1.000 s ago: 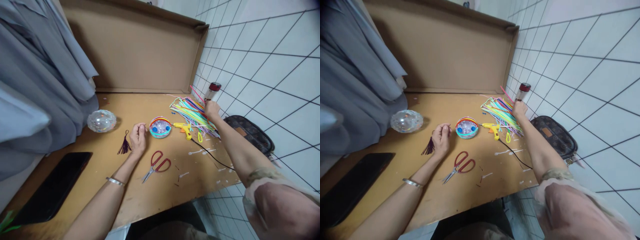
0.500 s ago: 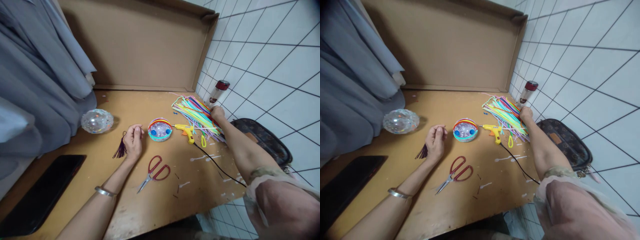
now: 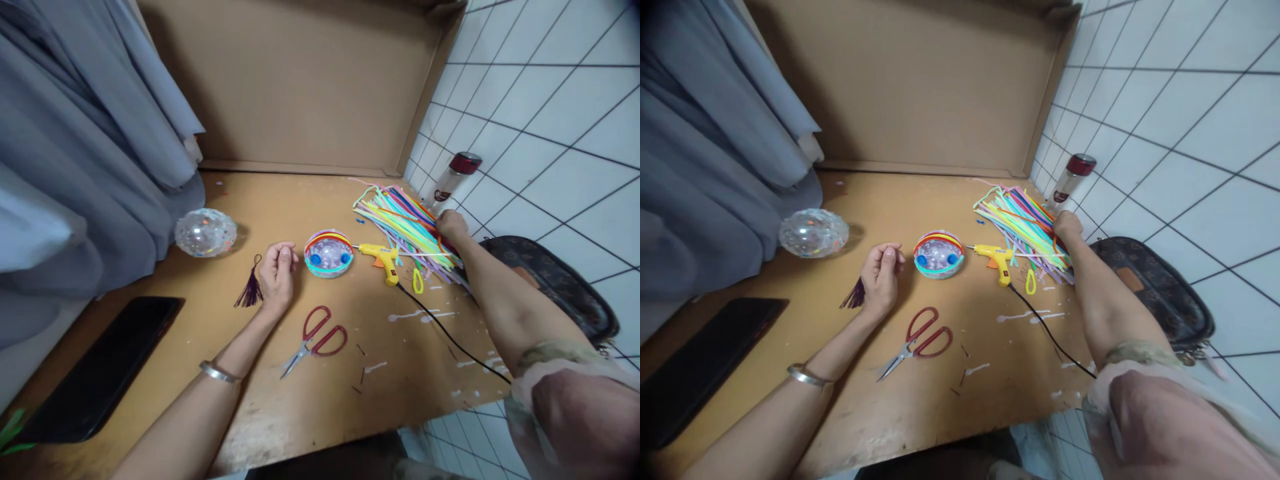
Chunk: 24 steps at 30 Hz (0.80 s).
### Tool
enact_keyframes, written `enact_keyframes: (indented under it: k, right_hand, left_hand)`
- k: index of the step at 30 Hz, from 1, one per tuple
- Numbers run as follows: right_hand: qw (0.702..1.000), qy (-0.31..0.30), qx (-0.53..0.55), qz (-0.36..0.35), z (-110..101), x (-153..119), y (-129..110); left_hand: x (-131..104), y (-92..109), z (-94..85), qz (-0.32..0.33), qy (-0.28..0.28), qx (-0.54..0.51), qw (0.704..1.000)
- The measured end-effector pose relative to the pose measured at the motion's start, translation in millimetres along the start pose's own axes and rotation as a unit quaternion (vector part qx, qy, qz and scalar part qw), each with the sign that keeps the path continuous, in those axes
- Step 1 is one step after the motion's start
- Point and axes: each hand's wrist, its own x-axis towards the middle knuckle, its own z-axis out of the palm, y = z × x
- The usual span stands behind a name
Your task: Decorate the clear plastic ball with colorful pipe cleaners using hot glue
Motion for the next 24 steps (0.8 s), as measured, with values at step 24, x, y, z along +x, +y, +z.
enact_keyframes:
  k: [24]
  right_hand:
    - [0.998, 0.048, 0.051, 0.001, -1, -20, 10]
  left_hand:
    - [1, 6, 0.3, -0.016, -0.009, 0.004, 1.000]
